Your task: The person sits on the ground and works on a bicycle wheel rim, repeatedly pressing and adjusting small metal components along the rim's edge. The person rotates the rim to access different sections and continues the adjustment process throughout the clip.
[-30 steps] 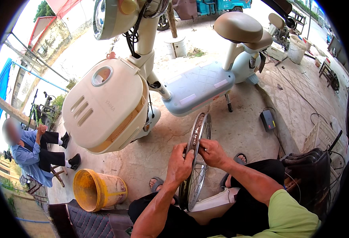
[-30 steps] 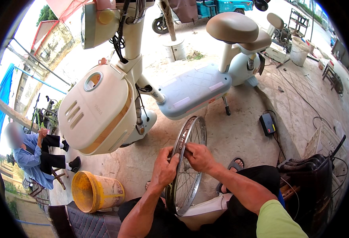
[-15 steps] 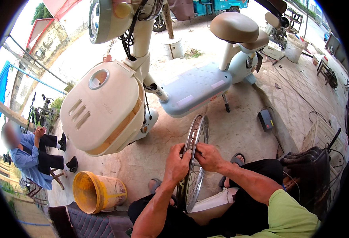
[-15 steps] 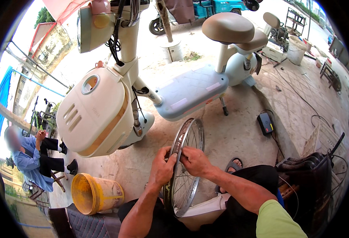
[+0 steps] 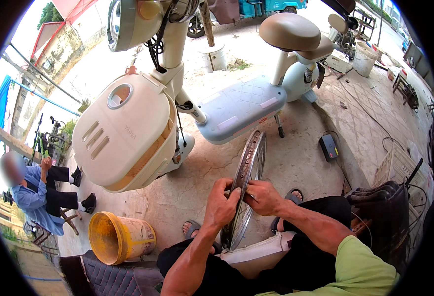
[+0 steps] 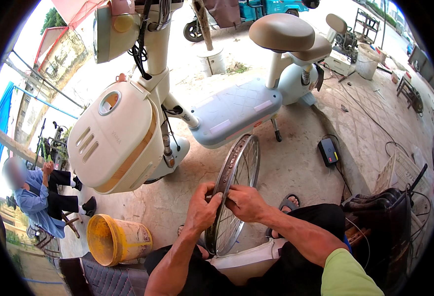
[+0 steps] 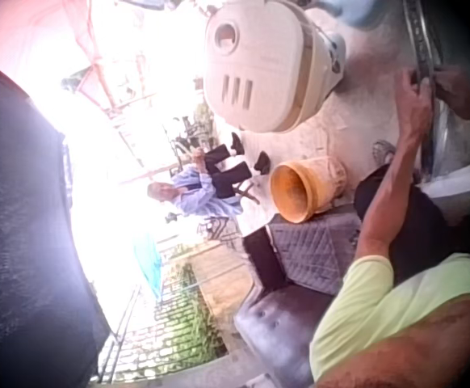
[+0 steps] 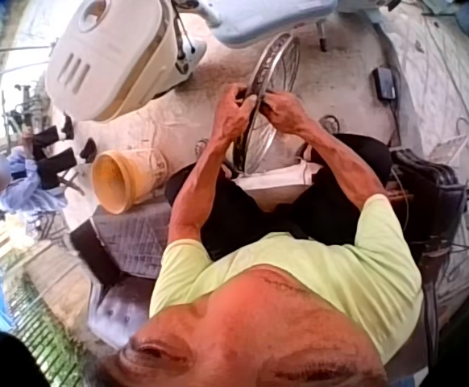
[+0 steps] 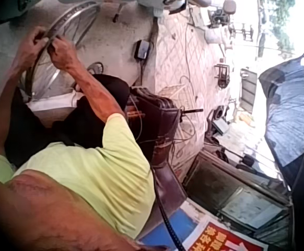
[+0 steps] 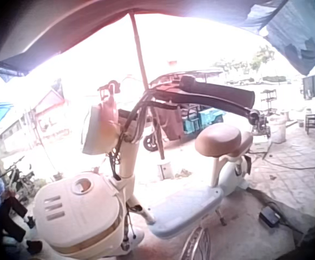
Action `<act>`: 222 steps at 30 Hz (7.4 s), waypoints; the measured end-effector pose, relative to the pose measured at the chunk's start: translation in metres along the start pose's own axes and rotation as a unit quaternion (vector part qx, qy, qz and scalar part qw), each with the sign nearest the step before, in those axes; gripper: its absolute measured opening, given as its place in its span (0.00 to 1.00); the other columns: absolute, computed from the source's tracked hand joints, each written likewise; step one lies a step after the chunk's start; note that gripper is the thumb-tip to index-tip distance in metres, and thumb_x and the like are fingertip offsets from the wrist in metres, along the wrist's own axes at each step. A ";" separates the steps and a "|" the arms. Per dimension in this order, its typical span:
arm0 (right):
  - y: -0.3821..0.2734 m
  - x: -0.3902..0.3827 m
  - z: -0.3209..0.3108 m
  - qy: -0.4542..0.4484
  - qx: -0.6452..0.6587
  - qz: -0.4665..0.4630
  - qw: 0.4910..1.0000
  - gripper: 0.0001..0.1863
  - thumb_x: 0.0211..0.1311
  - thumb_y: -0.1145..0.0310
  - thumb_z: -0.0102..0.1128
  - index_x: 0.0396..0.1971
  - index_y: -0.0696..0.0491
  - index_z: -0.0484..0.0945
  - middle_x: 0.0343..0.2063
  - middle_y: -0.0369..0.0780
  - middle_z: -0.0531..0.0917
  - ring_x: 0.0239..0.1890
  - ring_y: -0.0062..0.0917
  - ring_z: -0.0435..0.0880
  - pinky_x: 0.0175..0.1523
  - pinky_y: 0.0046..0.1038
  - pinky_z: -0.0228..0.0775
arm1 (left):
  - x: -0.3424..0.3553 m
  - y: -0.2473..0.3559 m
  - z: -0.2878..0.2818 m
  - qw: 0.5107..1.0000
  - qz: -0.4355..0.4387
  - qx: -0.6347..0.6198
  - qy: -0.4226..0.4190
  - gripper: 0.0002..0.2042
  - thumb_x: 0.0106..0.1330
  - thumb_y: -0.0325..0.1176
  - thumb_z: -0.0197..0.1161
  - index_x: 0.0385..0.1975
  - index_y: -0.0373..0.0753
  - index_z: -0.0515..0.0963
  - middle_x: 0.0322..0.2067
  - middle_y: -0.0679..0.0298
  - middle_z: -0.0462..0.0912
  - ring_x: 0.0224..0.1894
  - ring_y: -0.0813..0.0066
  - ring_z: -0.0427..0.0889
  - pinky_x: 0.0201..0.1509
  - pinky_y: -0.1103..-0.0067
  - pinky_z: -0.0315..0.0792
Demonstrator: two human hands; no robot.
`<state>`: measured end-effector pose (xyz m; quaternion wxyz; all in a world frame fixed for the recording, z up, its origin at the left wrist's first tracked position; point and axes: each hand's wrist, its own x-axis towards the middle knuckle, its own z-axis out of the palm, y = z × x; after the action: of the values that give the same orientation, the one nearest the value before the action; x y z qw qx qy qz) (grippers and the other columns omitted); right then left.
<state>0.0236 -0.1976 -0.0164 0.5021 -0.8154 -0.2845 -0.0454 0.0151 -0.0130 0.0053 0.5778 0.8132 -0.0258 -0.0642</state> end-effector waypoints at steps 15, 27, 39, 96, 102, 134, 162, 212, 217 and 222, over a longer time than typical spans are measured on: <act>0.004 0.019 -0.033 0.088 -0.029 0.114 0.989 0.11 0.66 0.68 0.62 0.43 0.57 0.82 0.37 0.46 0.84 0.40 0.45 0.83 0.46 0.38 0.76 | 0.003 -0.005 0.010 0.997 0.076 0.025 0.007 0.18 0.73 0.32 0.61 0.60 0.34 0.74 0.48 0.51 0.77 0.49 0.57 0.79 0.51 0.69 0.75; 0.024 0.020 0.003 0.078 0.082 0.081 0.990 0.08 0.66 0.75 0.56 0.41 0.58 0.82 0.39 0.47 0.83 0.40 0.46 0.84 0.44 0.39 0.76 | -0.001 -0.001 0.001 0.991 0.109 0.083 0.002 0.20 0.72 0.31 0.60 0.63 0.35 0.72 0.53 0.49 0.76 0.54 0.54 0.76 0.58 0.67 0.73; 0.009 0.015 0.014 0.059 0.015 0.027 0.998 0.10 0.62 0.73 0.61 0.43 0.54 0.82 0.40 0.47 0.84 0.41 0.48 0.84 0.44 0.41 0.78 | 0.001 -0.003 -0.002 0.997 0.055 0.056 0.021 0.21 0.73 0.32 0.59 0.64 0.33 0.71 0.54 0.49 0.77 0.54 0.58 0.80 0.55 0.68 0.76; 0.001 0.010 0.008 0.020 -0.020 0.034 0.999 0.06 0.61 0.71 0.61 0.38 0.54 0.82 0.33 0.44 0.84 0.38 0.44 0.85 0.40 0.42 0.76 | 0.006 -0.003 -0.002 0.999 0.017 0.029 0.031 0.16 0.72 0.34 0.59 0.55 0.31 0.76 0.49 0.49 0.80 0.50 0.57 0.81 0.57 0.68 0.73; 0.000 0.015 -0.010 0.079 -0.032 0.091 0.992 0.08 0.63 0.69 0.61 0.40 0.54 0.82 0.34 0.45 0.84 0.39 0.45 0.84 0.43 0.41 0.76 | 0.008 -0.002 -0.005 0.997 0.046 0.057 0.034 0.14 0.71 0.32 0.61 0.51 0.31 0.77 0.46 0.52 0.80 0.48 0.61 0.81 0.56 0.69 0.74; 0.008 0.003 0.010 0.055 -0.028 -0.039 0.997 0.09 0.52 0.76 0.67 0.35 0.55 0.83 0.32 0.45 0.84 0.34 0.45 0.84 0.38 0.41 0.76 | 0.002 0.011 0.003 0.999 0.025 -0.007 0.030 0.12 0.69 0.31 0.62 0.47 0.29 0.76 0.48 0.50 0.78 0.48 0.56 0.81 0.50 0.68 0.78; 0.022 0.018 0.016 0.106 -0.017 0.031 0.994 0.05 0.60 0.73 0.64 0.36 0.56 0.83 0.33 0.45 0.85 0.36 0.45 0.84 0.40 0.40 0.76 | 0.003 -0.003 -0.001 0.999 0.004 0.020 0.050 0.13 0.70 0.32 0.60 0.49 0.30 0.76 0.46 0.49 0.79 0.45 0.58 0.81 0.49 0.69 0.76; 0.006 -0.001 0.010 0.045 0.029 0.024 0.998 0.11 0.58 0.77 0.66 0.42 0.55 0.84 0.30 0.49 0.85 0.32 0.47 0.86 0.36 0.38 0.78 | -0.007 0.007 -0.005 0.990 0.105 0.092 0.033 0.11 0.65 0.30 0.67 0.41 0.31 0.77 0.50 0.52 0.78 0.49 0.60 0.80 0.50 0.69 0.77; 0.012 -0.005 0.013 0.050 0.039 0.011 0.998 0.10 0.56 0.79 0.65 0.39 0.56 0.83 0.32 0.49 0.85 0.33 0.48 0.86 0.36 0.39 0.78 | -0.008 0.010 -0.003 0.994 0.079 0.075 0.031 0.14 0.64 0.31 0.67 0.46 0.31 0.76 0.48 0.48 0.78 0.49 0.54 0.79 0.51 0.67 0.75; 0.014 -0.005 0.020 0.046 0.021 -0.022 0.999 0.09 0.55 0.79 0.66 0.37 0.57 0.82 0.30 0.49 0.84 0.32 0.48 0.85 0.34 0.40 0.77 | -0.003 0.006 0.000 0.999 0.017 0.023 0.028 0.15 0.69 0.31 0.63 0.51 0.31 0.74 0.47 0.48 0.79 0.47 0.56 0.82 0.51 0.67 0.76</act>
<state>0.0231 -0.1878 -0.0392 0.5302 -0.7956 -0.2796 -0.0876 0.0127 -0.0145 0.0107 0.5602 0.8274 -0.0252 -0.0309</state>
